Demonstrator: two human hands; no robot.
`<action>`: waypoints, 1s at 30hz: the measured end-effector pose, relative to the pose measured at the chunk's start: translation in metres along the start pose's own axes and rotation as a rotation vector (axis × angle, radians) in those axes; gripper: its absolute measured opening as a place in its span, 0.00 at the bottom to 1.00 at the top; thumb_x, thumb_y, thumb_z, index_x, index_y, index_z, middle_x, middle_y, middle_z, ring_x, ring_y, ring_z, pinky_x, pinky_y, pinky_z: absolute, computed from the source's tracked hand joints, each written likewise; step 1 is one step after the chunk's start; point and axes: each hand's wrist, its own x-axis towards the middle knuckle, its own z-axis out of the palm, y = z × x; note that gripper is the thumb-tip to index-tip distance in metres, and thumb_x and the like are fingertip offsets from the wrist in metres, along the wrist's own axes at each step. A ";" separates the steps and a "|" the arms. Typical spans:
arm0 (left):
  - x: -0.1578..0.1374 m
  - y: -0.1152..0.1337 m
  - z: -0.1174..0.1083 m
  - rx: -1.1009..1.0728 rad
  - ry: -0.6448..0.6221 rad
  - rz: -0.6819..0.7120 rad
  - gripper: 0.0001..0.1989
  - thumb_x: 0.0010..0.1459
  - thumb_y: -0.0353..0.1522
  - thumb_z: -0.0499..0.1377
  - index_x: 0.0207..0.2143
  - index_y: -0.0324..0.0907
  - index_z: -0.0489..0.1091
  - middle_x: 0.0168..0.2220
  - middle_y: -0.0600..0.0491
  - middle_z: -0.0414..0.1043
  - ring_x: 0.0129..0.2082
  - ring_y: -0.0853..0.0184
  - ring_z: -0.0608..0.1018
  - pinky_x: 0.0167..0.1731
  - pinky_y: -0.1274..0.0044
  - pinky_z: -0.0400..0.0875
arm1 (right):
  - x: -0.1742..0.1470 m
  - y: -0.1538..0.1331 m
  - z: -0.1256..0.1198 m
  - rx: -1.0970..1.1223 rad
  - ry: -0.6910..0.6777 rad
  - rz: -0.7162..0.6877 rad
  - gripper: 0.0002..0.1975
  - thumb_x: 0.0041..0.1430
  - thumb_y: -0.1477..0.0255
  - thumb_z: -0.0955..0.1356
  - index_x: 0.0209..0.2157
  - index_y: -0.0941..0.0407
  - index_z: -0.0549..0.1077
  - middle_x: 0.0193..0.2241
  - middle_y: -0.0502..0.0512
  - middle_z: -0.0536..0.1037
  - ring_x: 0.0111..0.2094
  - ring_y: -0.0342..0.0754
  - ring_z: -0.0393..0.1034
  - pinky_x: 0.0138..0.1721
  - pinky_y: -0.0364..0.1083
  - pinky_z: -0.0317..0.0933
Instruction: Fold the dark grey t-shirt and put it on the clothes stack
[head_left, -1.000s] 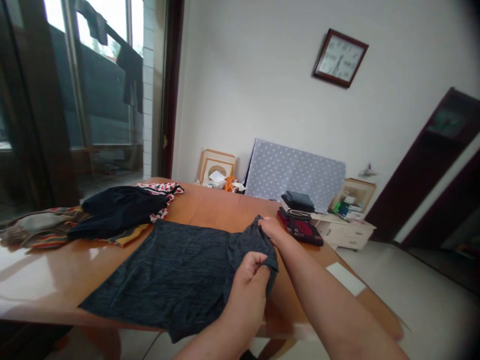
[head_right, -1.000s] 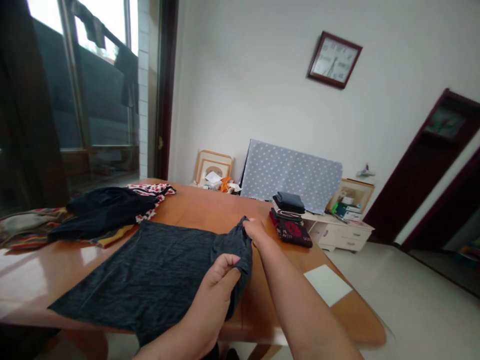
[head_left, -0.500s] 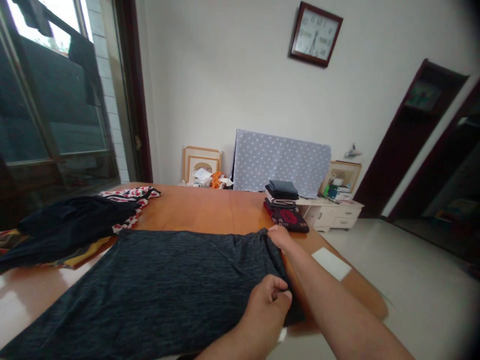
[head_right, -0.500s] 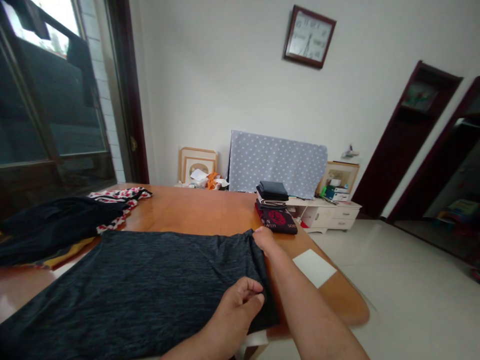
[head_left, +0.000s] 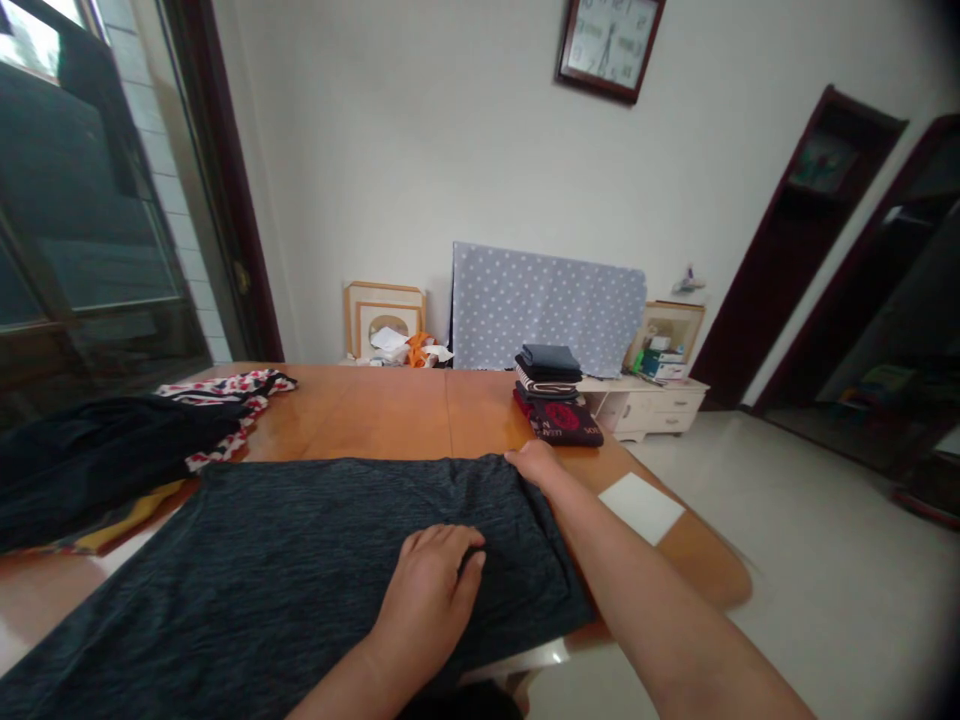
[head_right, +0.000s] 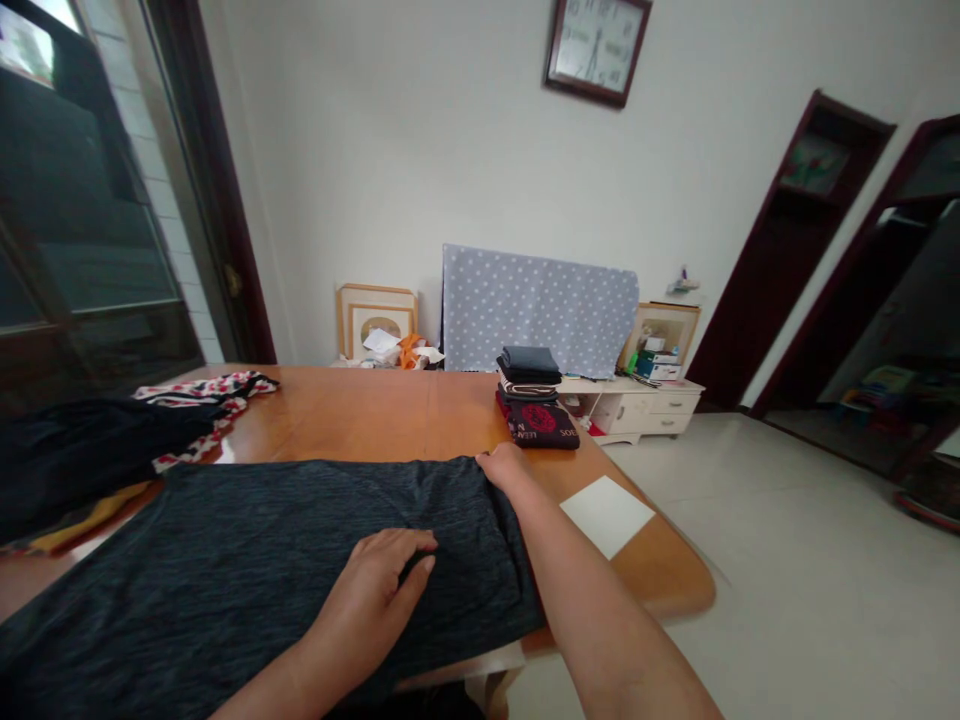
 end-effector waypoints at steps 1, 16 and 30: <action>-0.002 -0.005 -0.002 0.050 -0.012 0.005 0.12 0.64 0.35 0.53 0.44 0.49 0.75 0.48 0.50 0.76 0.51 0.57 0.73 0.54 0.64 0.59 | -0.001 -0.002 0.002 -0.017 -0.007 0.004 0.14 0.52 0.61 0.71 0.31 0.59 0.80 0.19 0.56 0.75 0.25 0.48 0.70 0.28 0.43 0.56; -0.013 -0.019 0.000 0.135 -0.096 -0.020 0.14 0.61 0.39 0.56 0.48 0.49 0.73 0.58 0.49 0.70 0.60 0.54 0.67 0.58 0.60 0.55 | -0.028 0.015 -0.020 -0.040 0.078 0.023 0.12 0.57 0.64 0.65 0.31 0.57 0.76 0.30 0.55 0.79 0.32 0.47 0.72 0.28 0.41 0.53; -0.013 -0.016 0.005 0.216 -0.084 0.021 0.15 0.62 0.40 0.56 0.48 0.47 0.73 0.57 0.48 0.71 0.59 0.55 0.68 0.58 0.63 0.56 | -0.152 0.039 -0.060 -0.137 -0.194 -0.102 0.22 0.57 0.53 0.68 0.19 0.55 0.72 0.19 0.51 0.73 0.22 0.43 0.63 0.25 0.42 0.46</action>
